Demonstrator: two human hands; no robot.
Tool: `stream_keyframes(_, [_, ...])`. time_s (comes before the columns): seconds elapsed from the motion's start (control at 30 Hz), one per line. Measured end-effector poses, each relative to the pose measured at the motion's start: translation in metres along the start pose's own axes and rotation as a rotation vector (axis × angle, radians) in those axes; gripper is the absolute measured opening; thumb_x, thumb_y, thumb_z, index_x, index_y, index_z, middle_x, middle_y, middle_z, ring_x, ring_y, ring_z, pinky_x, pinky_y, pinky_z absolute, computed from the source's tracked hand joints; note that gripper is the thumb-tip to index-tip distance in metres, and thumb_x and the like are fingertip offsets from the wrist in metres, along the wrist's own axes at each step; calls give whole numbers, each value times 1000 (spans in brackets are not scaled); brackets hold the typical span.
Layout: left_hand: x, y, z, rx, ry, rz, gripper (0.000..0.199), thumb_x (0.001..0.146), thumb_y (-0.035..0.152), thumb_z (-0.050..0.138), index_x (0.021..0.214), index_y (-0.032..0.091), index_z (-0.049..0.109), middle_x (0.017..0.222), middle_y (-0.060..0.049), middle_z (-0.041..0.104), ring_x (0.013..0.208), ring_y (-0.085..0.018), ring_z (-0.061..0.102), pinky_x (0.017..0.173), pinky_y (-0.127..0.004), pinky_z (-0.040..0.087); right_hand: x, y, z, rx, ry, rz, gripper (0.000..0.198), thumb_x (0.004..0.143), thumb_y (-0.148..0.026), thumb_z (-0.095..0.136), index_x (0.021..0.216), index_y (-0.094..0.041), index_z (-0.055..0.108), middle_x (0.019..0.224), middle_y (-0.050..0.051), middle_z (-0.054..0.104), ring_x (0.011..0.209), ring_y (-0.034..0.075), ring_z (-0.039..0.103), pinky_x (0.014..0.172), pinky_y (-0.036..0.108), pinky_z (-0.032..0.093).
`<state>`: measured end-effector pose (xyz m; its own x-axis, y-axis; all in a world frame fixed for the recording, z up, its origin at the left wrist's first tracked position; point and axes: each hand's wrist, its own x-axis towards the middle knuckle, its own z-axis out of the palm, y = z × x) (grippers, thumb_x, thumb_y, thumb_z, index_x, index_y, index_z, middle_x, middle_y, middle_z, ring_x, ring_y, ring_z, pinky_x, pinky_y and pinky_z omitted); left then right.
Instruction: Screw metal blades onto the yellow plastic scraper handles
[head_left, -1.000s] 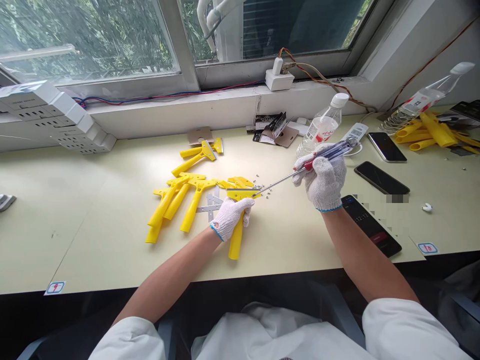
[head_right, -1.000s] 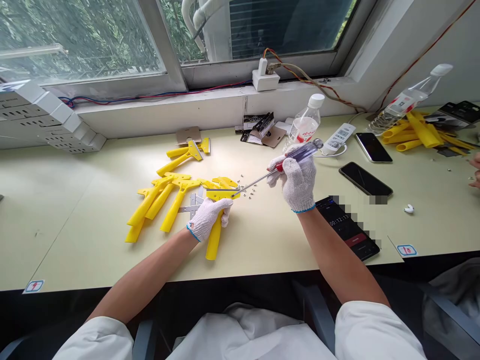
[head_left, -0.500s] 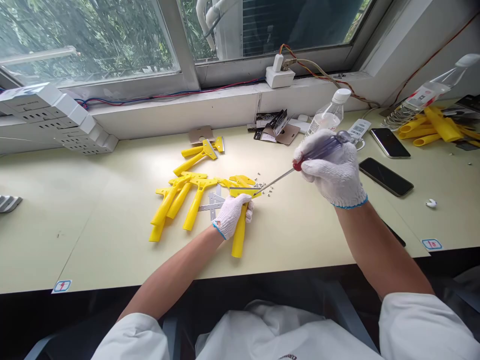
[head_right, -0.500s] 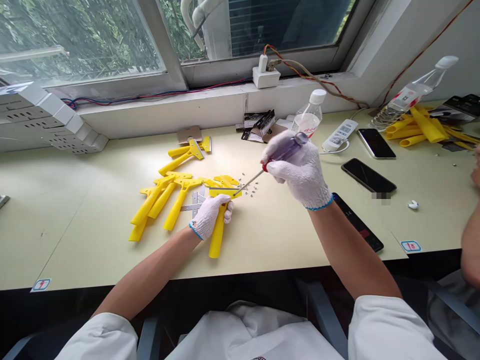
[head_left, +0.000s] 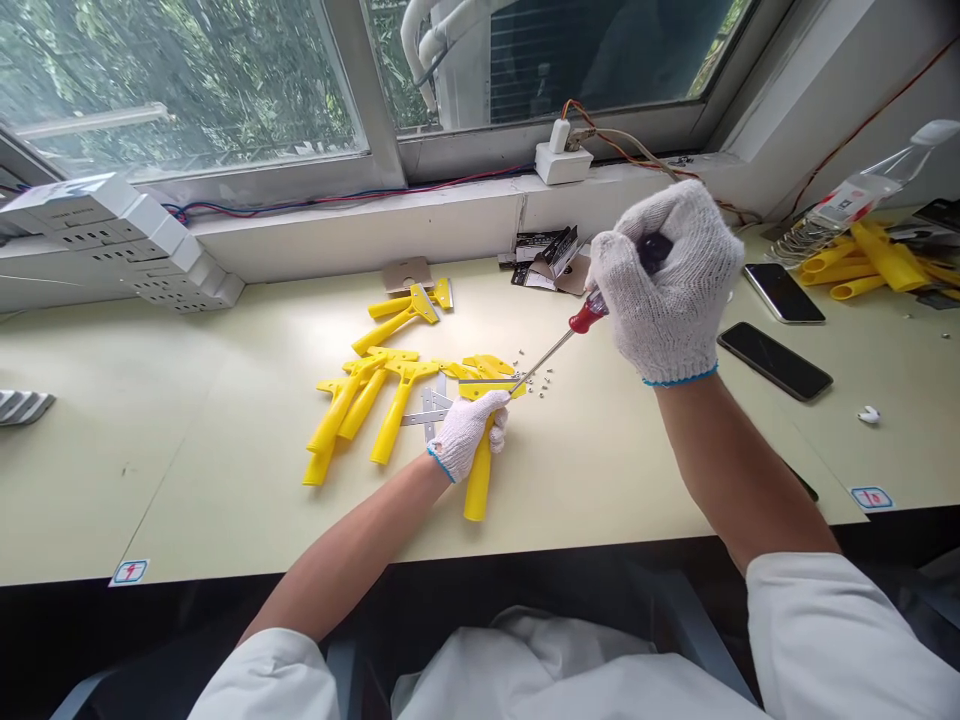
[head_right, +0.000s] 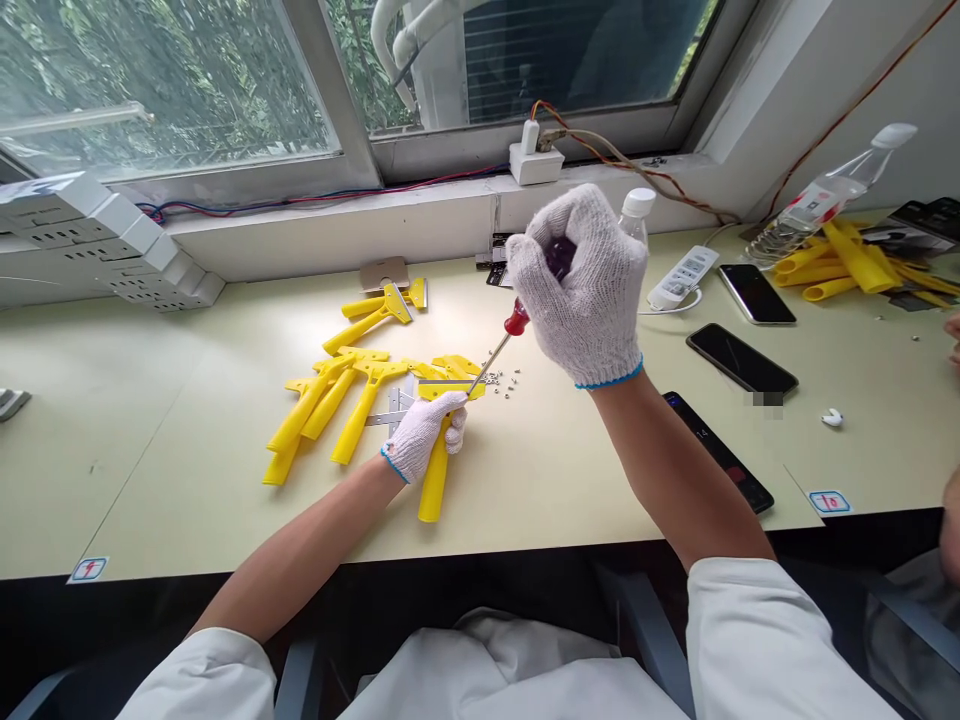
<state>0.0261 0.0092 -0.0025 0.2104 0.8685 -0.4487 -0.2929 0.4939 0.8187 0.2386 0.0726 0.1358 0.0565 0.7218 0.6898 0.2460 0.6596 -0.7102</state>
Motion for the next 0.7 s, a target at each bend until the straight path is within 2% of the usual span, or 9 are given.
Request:
stream_keyframes(0.1, [-1,1,0,11,-12,-4,35,86,44,86,87,22,59,70,3,57,46,-9,47,43,-25,40,4,5,1,-95,146,-107,21,103,-39,76,90,-30,62,93,5,66,85,22,64,79,42,56])
stream_keyframes(0.23, [2,-2,-2,14,-11,0,36,86,44,87,83,21,60,71,3,57,47,-8,47,44,-25,41,5,3,-2,-207,103,-151,22,103,-36,74,87,-28,61,85,2,65,75,17,61,81,38,57])
stream_keyframes(0.3, [4,-3,-3,-1,-9,1,36,85,43,87,84,21,60,72,2,57,48,-8,46,44,-24,41,6,-3,-4,-223,40,-181,24,99,-37,78,86,-26,61,86,1,66,73,15,60,81,36,58])
stream_keyframes(0.37, [5,-3,-2,-12,-6,-3,34,84,41,88,85,20,61,73,2,57,50,-8,46,44,-23,40,6,-11,-5,-206,-86,-208,27,96,-41,81,85,-24,62,87,0,67,71,13,59,75,32,56])
stream_keyframes(0.43, [5,-3,-2,-8,5,-16,29,81,33,86,82,20,60,73,1,57,52,-8,47,45,-23,40,6,-18,-4,-215,-230,-235,29,96,-43,80,83,-24,63,84,-1,67,67,12,57,70,30,53])
stream_keyframes(0.5, [4,-2,-1,-2,18,-20,22,78,24,80,76,19,59,73,-1,57,53,-8,49,46,-23,40,6,-19,-1,-272,-300,-248,30,97,-43,78,80,-23,64,77,-1,64,64,12,53,70,30,53])
stream_keyframes(0.57, [4,-2,0,-13,24,-19,17,75,20,74,73,19,57,73,-3,58,54,-9,49,46,-23,40,6,-16,4,-330,-250,-209,36,101,-45,75,76,-23,61,68,0,57,65,14,54,74,30,55])
stream_keyframes(0.7, [2,-3,0,-17,29,-13,15,73,20,72,76,19,58,73,-3,59,53,-9,46,45,-24,38,8,-6,11,-389,-37,-111,51,106,-50,68,68,-23,48,58,2,42,72,20,61,74,32,57])
